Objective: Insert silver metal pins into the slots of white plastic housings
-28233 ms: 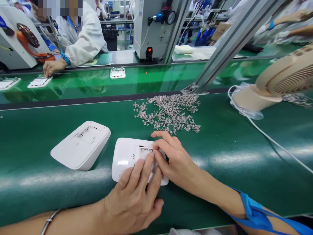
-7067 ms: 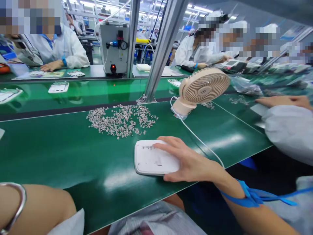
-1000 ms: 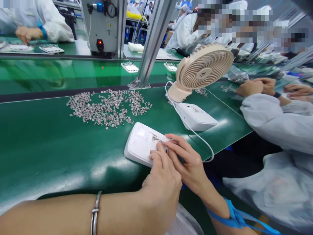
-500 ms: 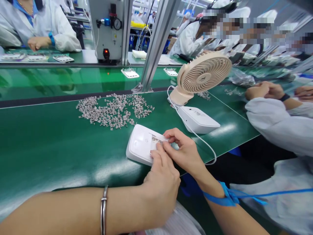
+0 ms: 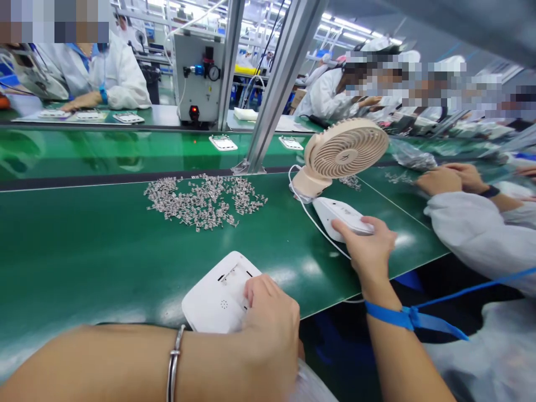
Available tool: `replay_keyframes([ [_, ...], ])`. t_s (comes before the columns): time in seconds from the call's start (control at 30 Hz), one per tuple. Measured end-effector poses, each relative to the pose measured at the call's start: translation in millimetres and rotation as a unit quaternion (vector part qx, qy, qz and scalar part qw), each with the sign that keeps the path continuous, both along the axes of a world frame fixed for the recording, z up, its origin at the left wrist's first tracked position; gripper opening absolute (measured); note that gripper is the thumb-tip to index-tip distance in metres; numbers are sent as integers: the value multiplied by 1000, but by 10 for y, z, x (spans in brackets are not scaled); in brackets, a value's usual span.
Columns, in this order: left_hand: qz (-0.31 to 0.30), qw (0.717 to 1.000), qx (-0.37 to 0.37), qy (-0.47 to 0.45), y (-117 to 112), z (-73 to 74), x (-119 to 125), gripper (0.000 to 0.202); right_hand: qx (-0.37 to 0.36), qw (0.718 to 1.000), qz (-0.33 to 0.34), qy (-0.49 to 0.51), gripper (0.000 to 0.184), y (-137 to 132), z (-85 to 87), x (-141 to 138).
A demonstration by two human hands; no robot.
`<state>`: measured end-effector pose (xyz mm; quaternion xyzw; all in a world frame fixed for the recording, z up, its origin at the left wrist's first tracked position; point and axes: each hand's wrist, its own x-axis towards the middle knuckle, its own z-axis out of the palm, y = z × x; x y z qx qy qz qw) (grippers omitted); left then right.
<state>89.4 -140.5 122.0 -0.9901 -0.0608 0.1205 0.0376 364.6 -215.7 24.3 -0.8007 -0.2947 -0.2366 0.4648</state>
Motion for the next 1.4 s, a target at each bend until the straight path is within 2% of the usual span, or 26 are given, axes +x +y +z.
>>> replay_keyframes([
  [0.07, -27, 999, 7, 17, 27, -4, 21, 36, 13, 993, -101, -57, 48, -3, 52, -193],
  [0.1, -41, 998, 20, 37, 43, -5, 22, 41, 10, 990, -101, -94, 50, -7, 83, -334],
  [0.13, -54, 996, 37, 60, 61, -11, 12, 47, -6, 991, -63, -117, 51, -16, 110, -491],
  [0.23, -81, 987, 115, 80, 131, -71, -95, 54, -59, 986, 121, -100, 56, -72, 148, -941],
  [0.33, -65, 977, 196, 45, 251, -148, -273, 57, -104, 955, 277, -38, 57, -156, 156, -1213],
  [0.4, 4, 976, 213, 51, 376, -155, -369, 48, -117, 924, 365, 19, 62, -187, 201, -1273],
  [0.47, 109, 973, 195, 54, 537, -115, -416, 27, -105, 901, 415, 72, 61, -145, 294, -1260],
  [0.5, 162, 970, 174, 48, 629, -81, -421, 21, -92, 899, 417, 93, 55, -84, 353, -1236],
  [0.6, 271, 957, 91, 37, 953, 28, -402, 28, -82, 907, 380, 159, 27, 269, 512, -1135],
  [0.7, 332, 940, 65, 47, 1338, 112, -429, 32, -129, 866, 410, 256, 26, 782, 552, -1042],
  [0.8, 397, 914, 67, 56, 1700, 204, -584, 29, -208, 822, 476, 231, 23, 1232, 467, -1008],
  [0.87, 436, 894, 86, 47, 1849, 295, -732, 32, -246, 812, 493, 195, 17, 1409, 397, -1028],
  [0.97, 461, 874, 155, 4, 1863, 437, -875, 37, -260, 812, 498, 157, 8, 1485, 346, -1086],
  [1.03, 443, 870, 216, -31, 1755, 479, -847, 36, -261, 815, 498, 138, 8, 1460, 350, -1113],
  [1.1, 384, 891, 235, -54, 1589, 445, -728, 31, -256, 822, 494, 126, 9, 1419, 363, -1118],
  [1.17, 259, 949, 171, -57, 1394, 338, -579, 32, -244, 832, 482, 123, 9, 1380, 370, -1102],
  [1.2, 175, 976, 117, -50, 1294, 266, -515, 42, -238, 838, 476, 124, 8, 1362, 370, -1087],
  [1.23, 100, 992, 66, -44, 1200, 189, -465, 55, -229, 843, 470, 127, 7, 1344, 370, -1071],
  [1.3, -5, 1000, -14, -28, 1040, 42, -413, 68, -206, 852, 461, 139, 8, 1310, 372, -1034],
  [1.4, -49, 997, -30, -49, 887, -123, -420, 52, -179, 866, 438, 158, 25, 1273, 380, -980],
])
